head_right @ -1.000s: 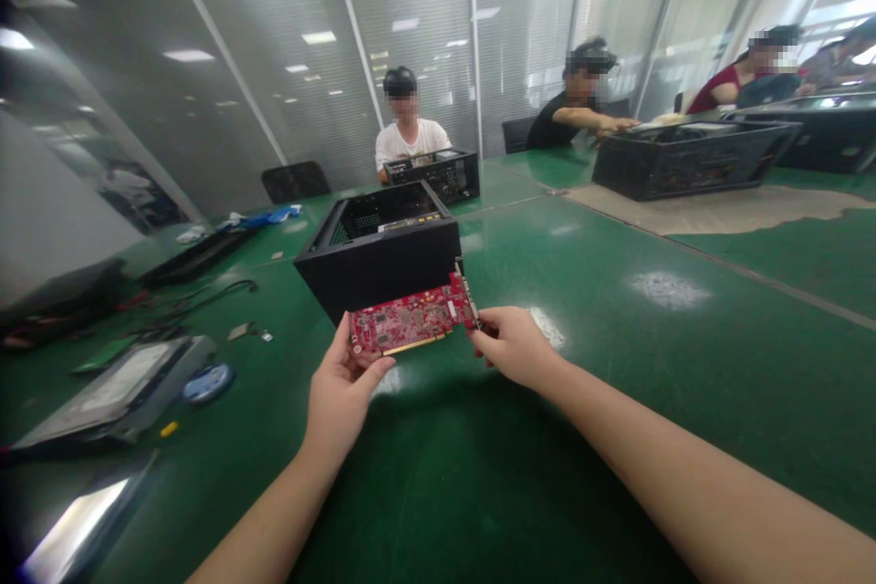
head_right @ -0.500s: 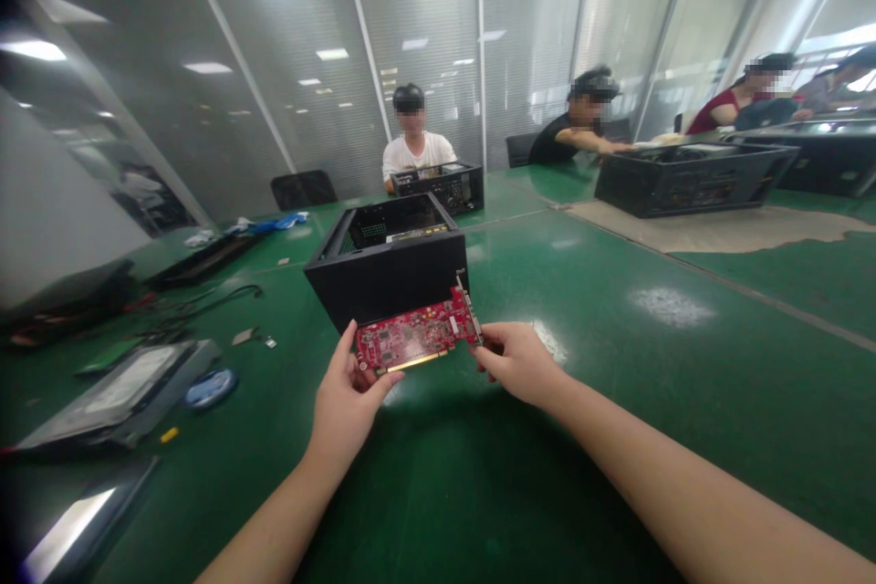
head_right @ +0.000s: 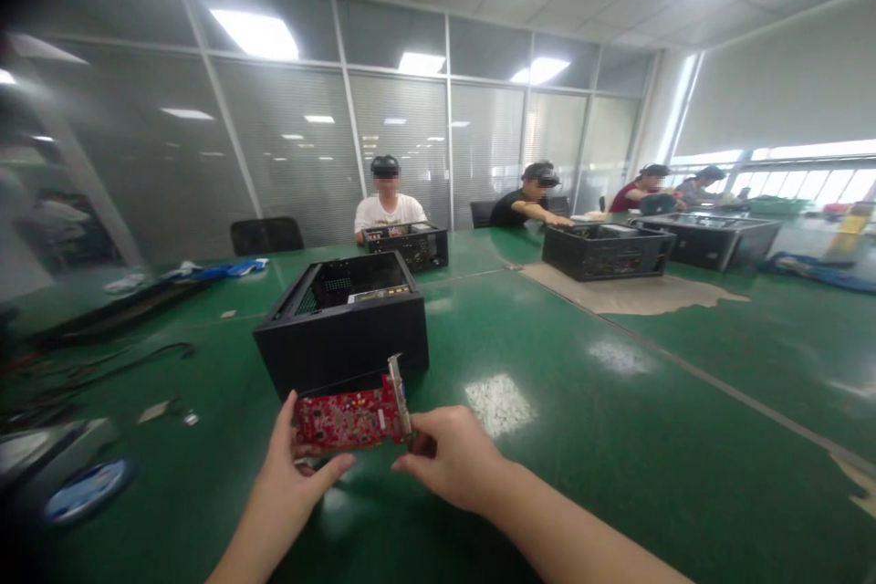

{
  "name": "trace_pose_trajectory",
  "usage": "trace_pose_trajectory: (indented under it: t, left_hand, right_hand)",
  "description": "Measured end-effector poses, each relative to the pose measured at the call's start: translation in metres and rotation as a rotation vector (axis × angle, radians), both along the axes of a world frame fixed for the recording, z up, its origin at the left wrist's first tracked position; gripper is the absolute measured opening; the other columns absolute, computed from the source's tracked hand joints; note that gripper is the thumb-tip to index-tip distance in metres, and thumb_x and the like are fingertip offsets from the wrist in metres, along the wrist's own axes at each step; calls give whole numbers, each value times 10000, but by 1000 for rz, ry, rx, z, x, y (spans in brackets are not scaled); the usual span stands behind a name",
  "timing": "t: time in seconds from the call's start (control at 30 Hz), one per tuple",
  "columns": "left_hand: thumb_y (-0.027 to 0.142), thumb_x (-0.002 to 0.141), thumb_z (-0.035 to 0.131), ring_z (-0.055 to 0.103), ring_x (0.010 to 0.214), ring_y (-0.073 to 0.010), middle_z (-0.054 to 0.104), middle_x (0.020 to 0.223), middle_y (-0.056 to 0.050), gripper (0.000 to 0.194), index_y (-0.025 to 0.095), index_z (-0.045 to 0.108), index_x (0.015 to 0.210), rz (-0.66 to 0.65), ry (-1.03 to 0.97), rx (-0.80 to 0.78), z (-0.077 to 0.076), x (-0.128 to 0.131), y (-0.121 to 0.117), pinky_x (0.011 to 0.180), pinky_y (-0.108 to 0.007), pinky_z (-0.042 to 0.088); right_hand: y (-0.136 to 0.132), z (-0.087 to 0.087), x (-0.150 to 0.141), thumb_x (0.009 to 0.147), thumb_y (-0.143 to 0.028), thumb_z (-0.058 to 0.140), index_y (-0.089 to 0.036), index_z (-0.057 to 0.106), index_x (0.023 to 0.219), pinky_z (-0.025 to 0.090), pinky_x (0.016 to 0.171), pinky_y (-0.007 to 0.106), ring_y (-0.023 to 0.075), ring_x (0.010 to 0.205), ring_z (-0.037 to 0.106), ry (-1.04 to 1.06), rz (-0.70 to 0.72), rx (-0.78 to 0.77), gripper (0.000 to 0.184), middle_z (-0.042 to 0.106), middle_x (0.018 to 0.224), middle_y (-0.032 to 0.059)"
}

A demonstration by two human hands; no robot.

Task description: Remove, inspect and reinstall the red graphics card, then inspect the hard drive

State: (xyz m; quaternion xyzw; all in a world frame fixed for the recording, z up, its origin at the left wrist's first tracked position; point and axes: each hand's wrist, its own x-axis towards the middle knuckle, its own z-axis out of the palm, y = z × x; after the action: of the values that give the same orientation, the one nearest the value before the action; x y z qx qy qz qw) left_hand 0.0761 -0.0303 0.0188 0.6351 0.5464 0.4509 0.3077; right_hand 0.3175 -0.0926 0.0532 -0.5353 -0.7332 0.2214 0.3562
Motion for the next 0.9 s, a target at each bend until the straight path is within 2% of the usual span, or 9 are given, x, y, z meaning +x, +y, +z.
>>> trace_pose_trajectory:
  t: [0.17, 0.23, 0.3, 0.47, 0.63, 0.73, 0.8, 0.9]
  left_hand:
    - [599, 534, 781, 579, 1142, -375, 454, 1384, -232, 1301, 92, 142, 1547, 57, 60, -19, -6, 0, 5, 840, -479, 553]
    - [625, 546, 762, 543, 1191, -379, 418, 1396, -229, 1303, 75, 135, 1547, 57, 83, 4, -5, 0, 3, 906, -500, 535]
    - [623, 565, 762, 521, 1219, -375, 386, 1408, -202, 1273, 114, 140, 1552, 46, 110, 64, -2, 0, 0, 943, -521, 521]
    - [557, 656, 748, 438, 1317, -371, 396, 1399, -135, 1008, 203, 326, 1499, 40, 213, 263, 6, 0, -7, 1077, -563, 414]
    - [500, 639, 778, 450, 1319, -378, 450, 1403, -147, 817, 193, 507, 1346, 22, 212, 320, 11, -1, -7, 1100, -567, 386]
    - [432, 615, 814, 508, 1270, -375, 505, 1371, -158, 759, 188, 532, 1276, -37, 159, 240, 12, 1, -12, 1057, -560, 430]
    - [400, 623, 824, 626, 1107, -341, 554, 1312, -148, 758, 201, 505, 1281, -146, 55, 86, 14, 5, -18, 936, -520, 525]
    - [372, 648, 826, 691, 815, -231, 548, 1310, -134, 781, 244, 455, 1323, -359, -157, -159, 15, 11, -28, 681, -391, 590]
  right_hand:
    - [-7, 3, -7, 728, -387, 788, -183, 683, 771, 362, 564, 202, 100, 588, 527, -17, 65, 13, 234, 605, 651, -34]
    - [-10, 5, -9, 742, -388, 775, -183, 688, 783, 361, 564, 207, 103, 589, 521, -28, 59, 16, 227, 605, 653, -30]
    - [-11, 7, -9, 756, -378, 760, -182, 680, 772, 354, 560, 212, 106, 589, 516, -25, 43, 20, 212, 604, 651, -28]
    - [-11, 11, -3, 803, -346, 704, -182, 637, 745, 350, 560, 226, 115, 581, 507, 8, 13, 63, 186, 589, 639, -19]
    - [-10, 12, 4, 881, -350, 608, -175, 634, 798, 362, 549, 227, 117, 568, 489, 79, 28, 72, 196, 560, 627, -16]
    - [-15, 15, 5, 907, -363, 579, -168, 637, 854, 391, 558, 236, 126, 582, 505, 146, 70, 106, 211, 562, 645, -6]
    - [-20, 17, 5, 877, -358, 630, -173, 639, 1042, 444, 602, 250, 136, 620, 549, 192, 172, 152, 249, 613, 748, 13]
    - [-25, 16, 4, 820, -323, 707, -219, 497, 1352, 502, 701, 297, 147, 682, 602, 203, 298, 238, 582, 650, 956, 50]
